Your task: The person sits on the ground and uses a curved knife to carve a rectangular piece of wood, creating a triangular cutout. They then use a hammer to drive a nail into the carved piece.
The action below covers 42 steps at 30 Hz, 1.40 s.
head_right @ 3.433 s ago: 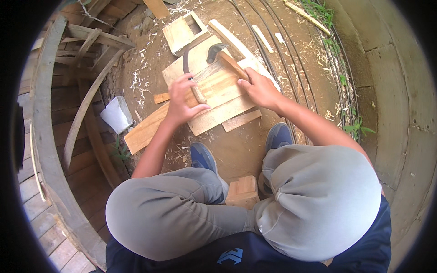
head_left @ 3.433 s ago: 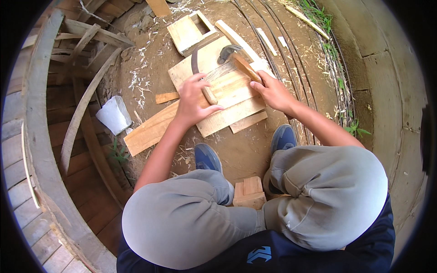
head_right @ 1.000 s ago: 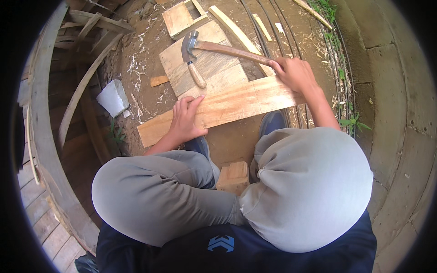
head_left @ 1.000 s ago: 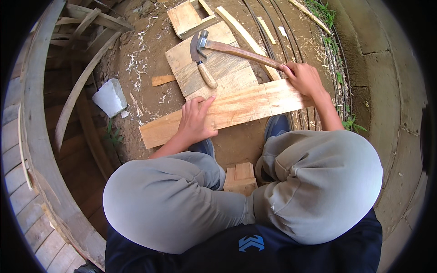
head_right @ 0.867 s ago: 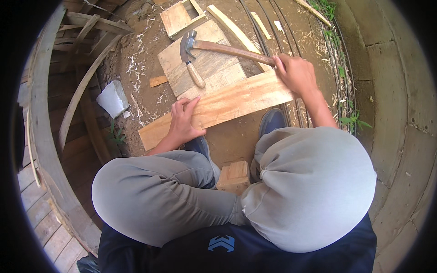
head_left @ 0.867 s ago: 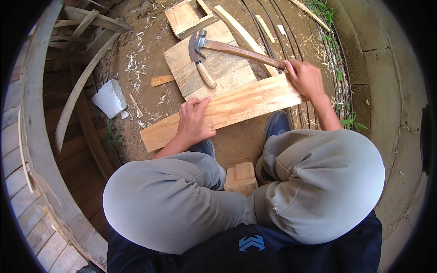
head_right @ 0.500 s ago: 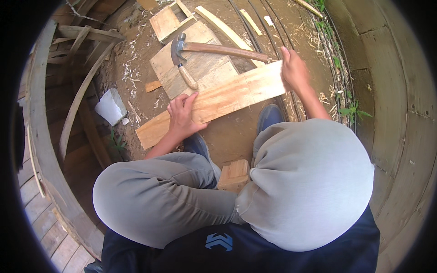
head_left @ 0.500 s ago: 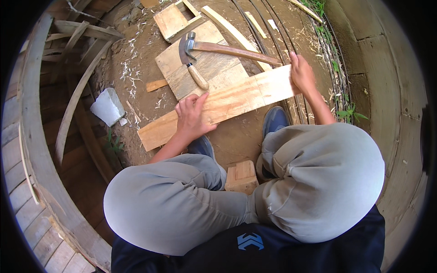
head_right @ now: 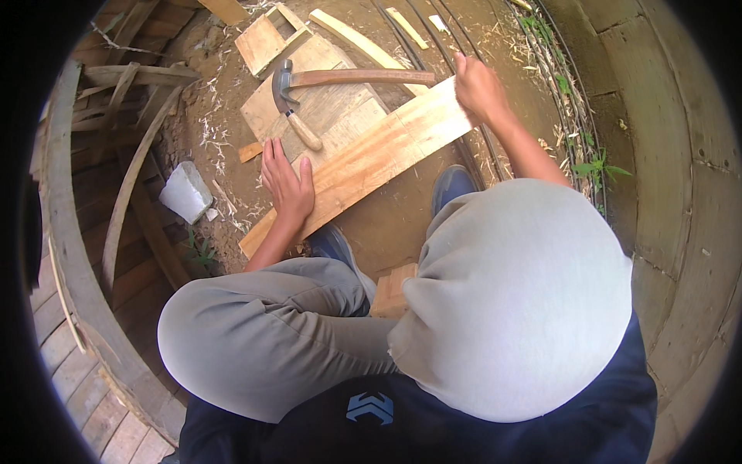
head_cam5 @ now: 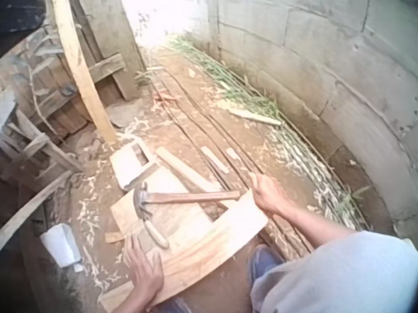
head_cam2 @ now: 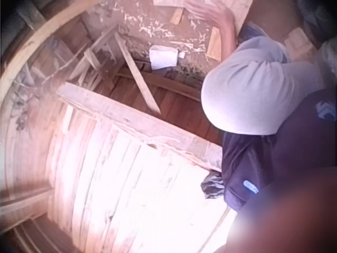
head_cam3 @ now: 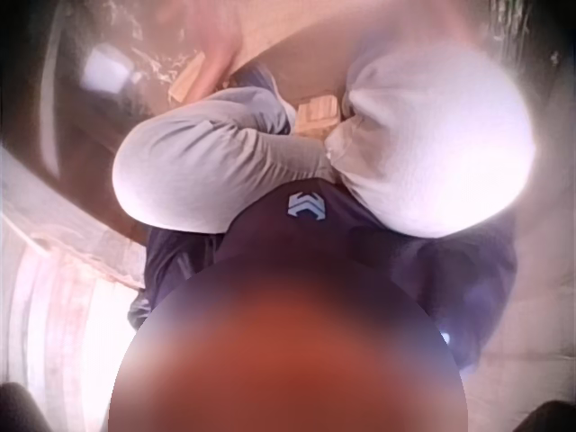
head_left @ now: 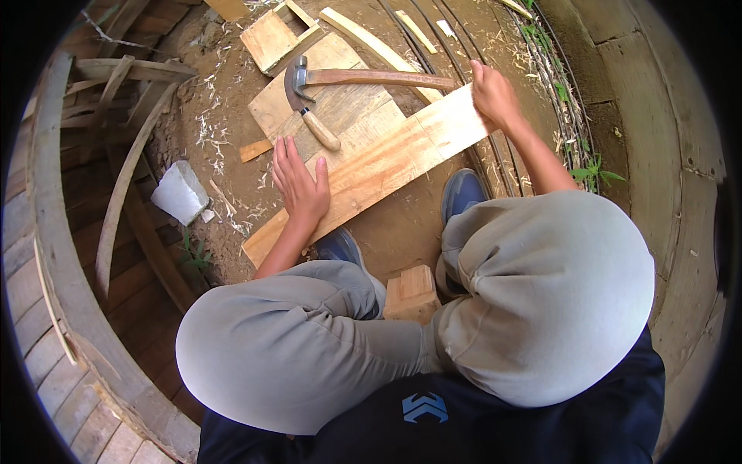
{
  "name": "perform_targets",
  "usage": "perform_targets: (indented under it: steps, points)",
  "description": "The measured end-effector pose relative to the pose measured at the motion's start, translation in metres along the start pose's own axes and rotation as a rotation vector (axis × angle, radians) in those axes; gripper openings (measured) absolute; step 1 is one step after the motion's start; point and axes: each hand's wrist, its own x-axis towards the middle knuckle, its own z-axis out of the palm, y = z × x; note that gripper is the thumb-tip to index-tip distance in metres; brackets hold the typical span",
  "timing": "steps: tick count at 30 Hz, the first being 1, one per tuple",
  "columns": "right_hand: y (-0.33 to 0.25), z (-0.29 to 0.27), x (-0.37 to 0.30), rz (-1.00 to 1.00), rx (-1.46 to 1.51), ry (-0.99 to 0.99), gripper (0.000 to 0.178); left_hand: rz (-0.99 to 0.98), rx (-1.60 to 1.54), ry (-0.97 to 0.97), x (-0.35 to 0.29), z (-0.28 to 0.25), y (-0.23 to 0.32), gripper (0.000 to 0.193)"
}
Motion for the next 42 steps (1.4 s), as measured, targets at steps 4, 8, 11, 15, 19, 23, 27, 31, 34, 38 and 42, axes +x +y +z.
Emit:
perform_targets:
  steps: [4, 8, 11, 15, 19, 23, 27, 31, 34, 38, 42]
  points:
    - [0.003, 0.005, 0.005, 0.006, -0.002, -0.006, 0.061, 0.019, 0.028, -0.081, 0.004, 0.002, -0.005, 0.078]
    - [0.01, 0.01, 0.01, -0.008, 0.03, -0.02, 0.062, 0.023, -0.026, -0.093, 0.004, 0.0, -0.003, 0.077]
    - [0.014, 0.012, 0.014, -0.02, 0.028, -0.052, 0.063, 0.036, -0.025, -0.091, 0.005, 0.0, -0.003, 0.076]
    - [0.012, 0.011, 0.014, -0.03, 0.039, -0.068, 0.064, 0.044, -0.04, -0.082, 0.004, -0.001, -0.003, 0.076]
    - [0.014, 0.012, 0.009, -0.007, 0.047, -0.117, 0.065, 0.052, -0.038, -0.095, -0.002, -0.003, -0.005, 0.077]
    - [0.011, 0.013, 0.007, 0.004, 0.053, -0.132, 0.065, 0.022, -0.055, -0.105, -0.001, -0.009, 0.001, 0.078]
    - [0.018, 0.015, 0.015, -0.018, 0.087, -0.118, 0.063, 0.056, -0.053, -0.093, 0.003, -0.001, -0.002, 0.077]
    - [0.013, 0.017, 0.014, -0.009, 0.069, -0.139, 0.061, 0.04, -0.049, -0.092, 0.004, -0.002, -0.004, 0.076]
    - [0.02, 0.019, 0.019, -0.021, 0.045, -0.16, 0.061, 0.036, -0.058, -0.099, 0.005, 0.0, -0.005, 0.074]
    - [0.021, 0.02, 0.021, -0.012, 0.048, -0.202, 0.06, 0.033, -0.055, -0.098, 0.004, 0.0, -0.005, 0.072]
    - [0.018, 0.017, 0.021, 0.024, 0.067, -0.229, 0.06, 0.032, -0.05, -0.102, 0.004, 0.0, -0.006, 0.072]
